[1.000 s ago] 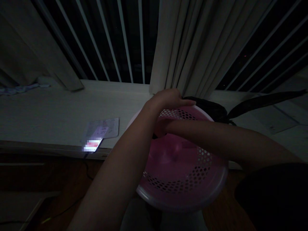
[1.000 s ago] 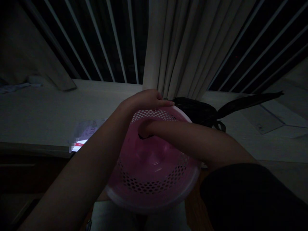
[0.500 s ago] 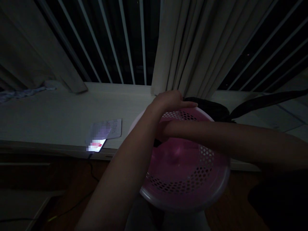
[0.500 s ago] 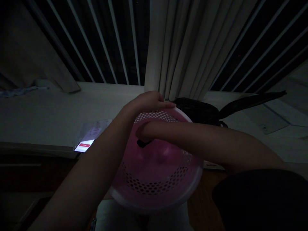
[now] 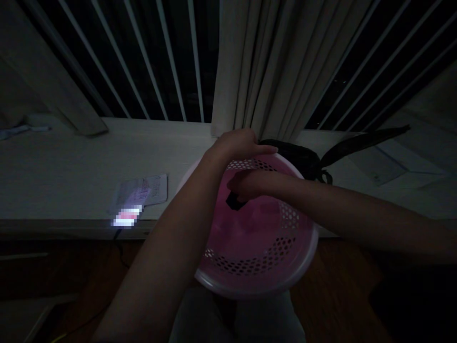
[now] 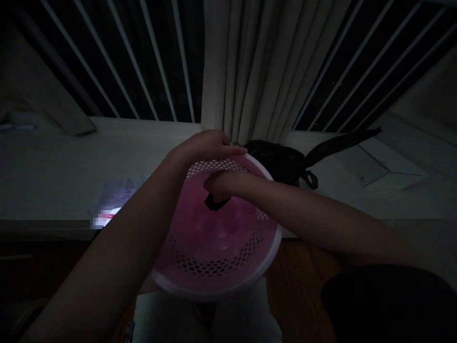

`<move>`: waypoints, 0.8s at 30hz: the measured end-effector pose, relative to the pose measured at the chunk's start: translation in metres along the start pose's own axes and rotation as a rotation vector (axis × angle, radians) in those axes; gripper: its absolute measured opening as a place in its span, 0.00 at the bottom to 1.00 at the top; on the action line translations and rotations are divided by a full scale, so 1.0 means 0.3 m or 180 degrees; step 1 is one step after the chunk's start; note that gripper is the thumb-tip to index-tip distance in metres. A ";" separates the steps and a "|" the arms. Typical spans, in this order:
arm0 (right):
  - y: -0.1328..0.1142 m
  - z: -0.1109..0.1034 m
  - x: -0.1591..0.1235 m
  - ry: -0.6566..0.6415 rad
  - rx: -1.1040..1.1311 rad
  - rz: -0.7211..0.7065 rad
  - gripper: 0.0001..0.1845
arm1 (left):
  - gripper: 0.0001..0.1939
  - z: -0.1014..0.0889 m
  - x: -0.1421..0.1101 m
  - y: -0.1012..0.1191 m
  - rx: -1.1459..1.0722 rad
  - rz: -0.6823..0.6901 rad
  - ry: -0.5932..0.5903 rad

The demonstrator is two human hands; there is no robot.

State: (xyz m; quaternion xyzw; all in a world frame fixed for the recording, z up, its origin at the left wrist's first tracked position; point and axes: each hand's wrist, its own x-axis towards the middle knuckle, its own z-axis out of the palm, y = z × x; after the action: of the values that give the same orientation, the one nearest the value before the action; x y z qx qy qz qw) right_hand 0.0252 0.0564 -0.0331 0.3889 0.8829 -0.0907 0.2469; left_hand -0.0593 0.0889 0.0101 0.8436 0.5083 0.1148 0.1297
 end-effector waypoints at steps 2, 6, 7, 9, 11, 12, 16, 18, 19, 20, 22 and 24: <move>0.007 0.004 0.006 0.0058 -0.0136 -0.0200 0.16 | 0.35 -0.001 0.004 0.000 -0.0012 0.0045 -0.0070; 0.015 0.011 0.014 0.0556 -0.0135 -0.0571 0.22 | 0.35 -0.006 -0.001 0.000 -0.0029 -0.0002 -0.0106; 0.016 0.013 0.016 0.0630 -0.0151 -0.0597 0.25 | 0.35 -0.007 -0.002 0.000 -0.0040 -0.0018 -0.0100; 0.015 0.012 0.017 0.0562 -0.0188 -0.0532 0.28 | 0.35 -0.009 -0.003 0.000 -0.0072 -0.0018 -0.0100; 0.011 0.008 0.014 0.0224 -0.0253 -0.0350 0.29 | 0.34 -0.009 -0.003 0.001 -0.0099 -0.0007 -0.0121; 0.008 0.005 0.012 0.0049 -0.0298 -0.0259 0.28 | 0.34 -0.009 -0.003 0.001 -0.0108 -0.0002 -0.0127; -0.002 -0.004 0.008 -0.0245 -0.0410 -0.0083 0.18 | 0.34 -0.006 -0.003 0.005 -0.0085 0.0003 -0.0079; -0.002 -0.003 0.011 -0.0241 -0.0405 -0.0149 0.16 | 0.33 -0.004 -0.004 0.007 -0.0078 0.0011 -0.0046; -0.001 -0.001 0.014 -0.0230 -0.0395 -0.0185 0.16 | 0.33 -0.004 -0.005 0.008 -0.0083 0.0025 -0.0036; 0.001 0.001 0.017 -0.0222 -0.0377 -0.0217 0.17 | 0.33 -0.004 -0.006 0.009 -0.0088 0.0044 -0.0038; 0.006 0.007 0.024 -0.0170 -0.0354 -0.0250 0.17 | 0.32 -0.005 -0.010 0.013 -0.0085 0.0073 -0.0018; 0.010 0.013 0.031 -0.0183 -0.0305 -0.0244 0.18 | 0.31 -0.007 -0.014 0.018 -0.0068 0.0065 0.0007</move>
State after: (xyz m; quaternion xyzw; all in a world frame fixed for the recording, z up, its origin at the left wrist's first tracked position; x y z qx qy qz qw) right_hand 0.0234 0.0631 -0.0410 0.3398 0.8930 -0.0689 0.2868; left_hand -0.0576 0.0829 0.0136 0.8471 0.4986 0.1225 0.1370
